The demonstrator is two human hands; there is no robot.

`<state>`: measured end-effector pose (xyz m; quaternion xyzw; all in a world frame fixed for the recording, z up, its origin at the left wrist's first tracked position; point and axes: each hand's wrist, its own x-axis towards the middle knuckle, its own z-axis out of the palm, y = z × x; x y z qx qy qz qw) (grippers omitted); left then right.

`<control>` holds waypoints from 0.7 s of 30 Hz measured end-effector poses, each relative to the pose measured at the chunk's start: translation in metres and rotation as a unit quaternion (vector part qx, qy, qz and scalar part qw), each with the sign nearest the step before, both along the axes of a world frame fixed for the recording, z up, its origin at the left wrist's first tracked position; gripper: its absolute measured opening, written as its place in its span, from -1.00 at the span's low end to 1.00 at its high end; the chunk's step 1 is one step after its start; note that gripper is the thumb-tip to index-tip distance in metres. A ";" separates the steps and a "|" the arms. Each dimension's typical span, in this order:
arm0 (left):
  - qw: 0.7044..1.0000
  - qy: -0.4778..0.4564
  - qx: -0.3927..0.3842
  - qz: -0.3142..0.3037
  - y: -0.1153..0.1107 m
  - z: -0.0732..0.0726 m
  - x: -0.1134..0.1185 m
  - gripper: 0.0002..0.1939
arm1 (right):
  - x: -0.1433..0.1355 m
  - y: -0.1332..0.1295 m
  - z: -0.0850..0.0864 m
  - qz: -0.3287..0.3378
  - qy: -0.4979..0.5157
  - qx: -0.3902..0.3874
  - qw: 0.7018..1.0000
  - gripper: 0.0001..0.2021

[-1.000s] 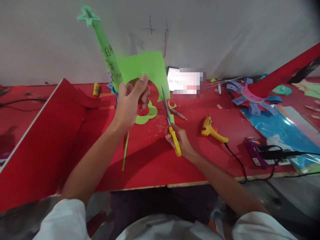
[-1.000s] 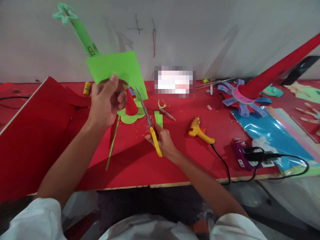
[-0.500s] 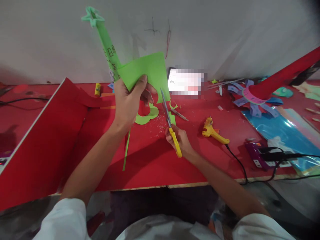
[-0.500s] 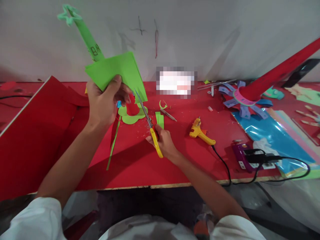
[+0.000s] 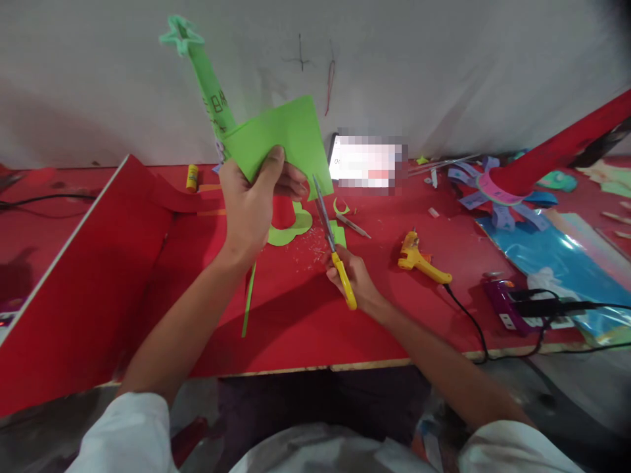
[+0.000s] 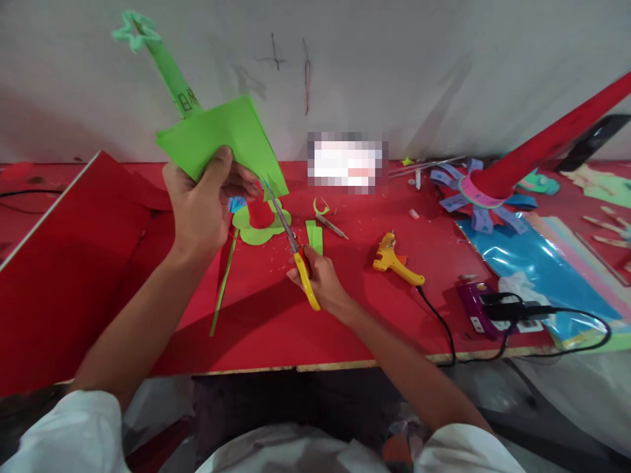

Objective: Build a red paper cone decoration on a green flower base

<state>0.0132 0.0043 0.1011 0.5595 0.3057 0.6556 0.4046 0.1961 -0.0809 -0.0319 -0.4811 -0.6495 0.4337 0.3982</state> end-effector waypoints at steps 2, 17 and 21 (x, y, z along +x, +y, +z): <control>1.000 -0.006 0.005 -0.008 -0.001 0.000 0.001 -0.68 | 0.000 0.000 0.000 -0.005 0.018 0.006 1.000 -0.56; 1.000 -0.022 0.008 -0.021 -0.009 0.007 0.007 -0.74 | 0.002 -0.002 0.008 -0.025 0.010 0.000 1.000 -0.48; 1.000 -0.018 0.007 -0.021 -0.009 0.007 0.007 -0.74 | 0.002 -0.003 0.011 -0.031 0.004 0.000 1.000 -0.45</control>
